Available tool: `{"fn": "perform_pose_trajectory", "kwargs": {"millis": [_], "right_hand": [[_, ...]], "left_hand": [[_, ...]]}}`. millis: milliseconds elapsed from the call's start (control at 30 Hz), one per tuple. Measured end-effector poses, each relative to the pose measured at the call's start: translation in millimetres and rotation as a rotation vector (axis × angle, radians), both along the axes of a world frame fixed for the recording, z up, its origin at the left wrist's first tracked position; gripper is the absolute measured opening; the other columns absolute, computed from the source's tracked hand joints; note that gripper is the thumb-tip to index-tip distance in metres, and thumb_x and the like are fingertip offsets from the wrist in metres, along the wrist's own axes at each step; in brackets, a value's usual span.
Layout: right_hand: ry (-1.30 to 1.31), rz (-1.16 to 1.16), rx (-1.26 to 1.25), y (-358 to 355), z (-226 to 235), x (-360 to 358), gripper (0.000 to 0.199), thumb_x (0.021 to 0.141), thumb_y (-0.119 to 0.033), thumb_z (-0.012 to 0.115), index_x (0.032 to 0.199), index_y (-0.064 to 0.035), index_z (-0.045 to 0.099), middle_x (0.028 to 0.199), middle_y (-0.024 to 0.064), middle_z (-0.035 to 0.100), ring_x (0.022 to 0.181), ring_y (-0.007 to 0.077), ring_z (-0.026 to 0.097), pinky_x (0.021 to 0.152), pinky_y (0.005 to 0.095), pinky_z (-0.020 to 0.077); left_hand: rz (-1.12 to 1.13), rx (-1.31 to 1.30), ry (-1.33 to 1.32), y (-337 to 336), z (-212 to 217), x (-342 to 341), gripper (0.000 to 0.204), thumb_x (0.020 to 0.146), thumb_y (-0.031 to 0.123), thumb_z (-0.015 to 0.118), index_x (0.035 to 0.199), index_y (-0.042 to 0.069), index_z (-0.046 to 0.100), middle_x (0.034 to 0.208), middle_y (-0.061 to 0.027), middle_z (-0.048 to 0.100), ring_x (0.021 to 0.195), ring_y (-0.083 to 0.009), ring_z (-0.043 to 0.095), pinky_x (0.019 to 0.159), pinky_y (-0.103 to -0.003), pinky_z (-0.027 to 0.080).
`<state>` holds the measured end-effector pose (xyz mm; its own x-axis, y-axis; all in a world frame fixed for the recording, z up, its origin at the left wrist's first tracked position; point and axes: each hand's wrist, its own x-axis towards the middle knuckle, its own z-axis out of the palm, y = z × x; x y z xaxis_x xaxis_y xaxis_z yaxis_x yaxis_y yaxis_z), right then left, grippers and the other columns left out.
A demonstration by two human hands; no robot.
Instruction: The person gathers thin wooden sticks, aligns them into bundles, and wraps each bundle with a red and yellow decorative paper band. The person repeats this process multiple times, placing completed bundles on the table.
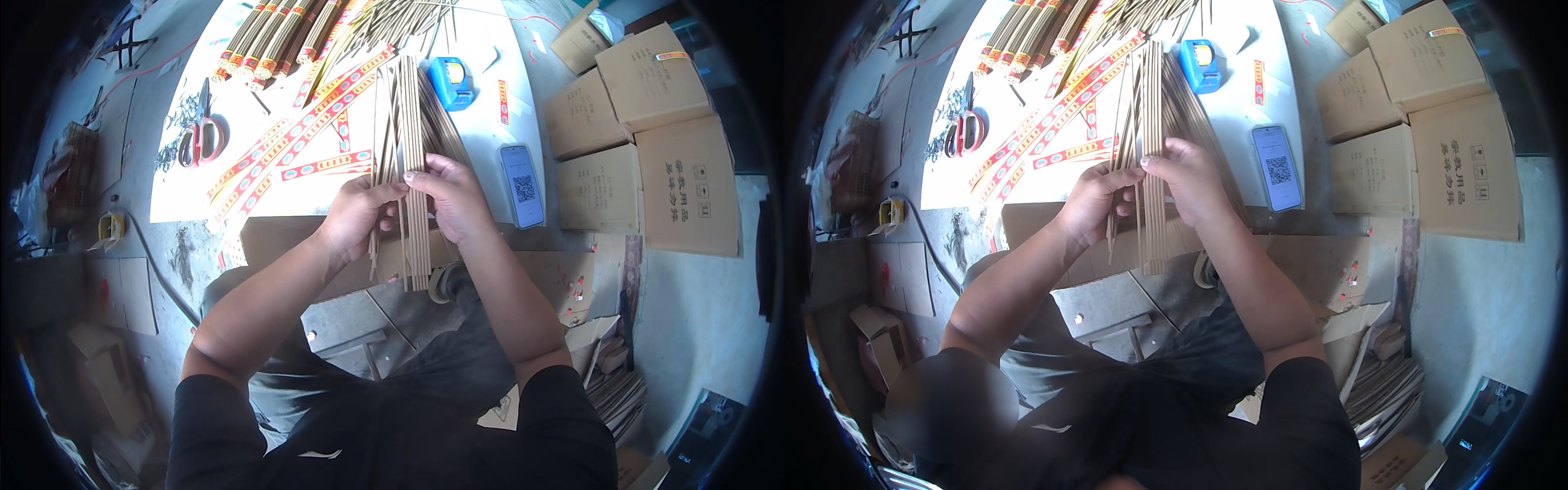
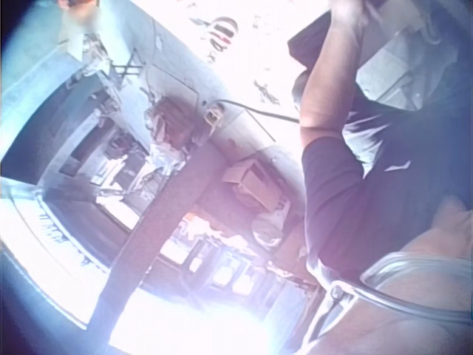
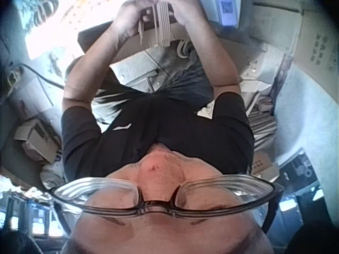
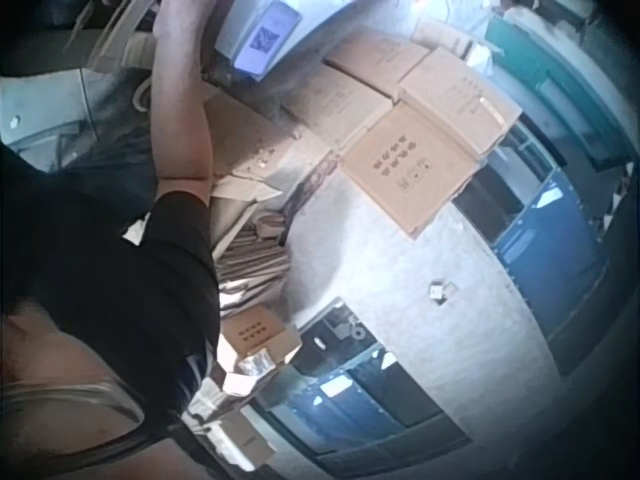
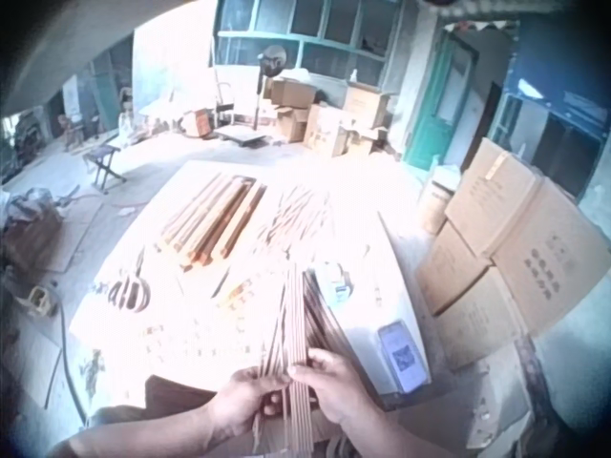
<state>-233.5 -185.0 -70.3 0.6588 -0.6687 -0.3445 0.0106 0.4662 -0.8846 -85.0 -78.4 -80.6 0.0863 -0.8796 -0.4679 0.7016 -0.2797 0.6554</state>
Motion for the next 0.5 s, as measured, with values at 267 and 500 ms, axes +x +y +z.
{"fn": "perform_pose_trajectory", "kwargs": {"millis": [267, 500], "right_hand": [[0.057, -0.026, 0.054, -2.3, 2.6, 0.2, 0.028, 0.093, -0.008, 0.073, 0.117, 0.0051, 0.067, 0.107, 0.0100, 0.072, 0.098, 0.0167, 0.069, 0.090, 0.0328, 0.0552], [0.146, -0.008, 0.017, -2.0, 5.5, 1.3, 0.026, 0.093, -0.011, 0.075, 0.113, 0.0044, 0.069, 0.107, 0.0096, 0.073, 0.098, 0.0163, 0.069, 0.091, 0.0322, 0.0528]], "left_hand": [[-0.007, -0.027, -0.017, -1.2, -0.4, 1.0, 0.019, 0.100, 0.014, 0.068, 0.114, 0.001, 0.065, 0.097, -0.0063, 0.070, 0.081, -0.0126, 0.066, 0.064, -0.028, 0.054], [-0.073, 0.003, -0.038, -0.9, -0.5, 2.5, 0.035, 0.100, 0.012, 0.069, 0.130, -0.004, 0.060, 0.114, -0.0135, 0.072, 0.101, -0.0215, 0.073, 0.085, -0.039, 0.062]]}}
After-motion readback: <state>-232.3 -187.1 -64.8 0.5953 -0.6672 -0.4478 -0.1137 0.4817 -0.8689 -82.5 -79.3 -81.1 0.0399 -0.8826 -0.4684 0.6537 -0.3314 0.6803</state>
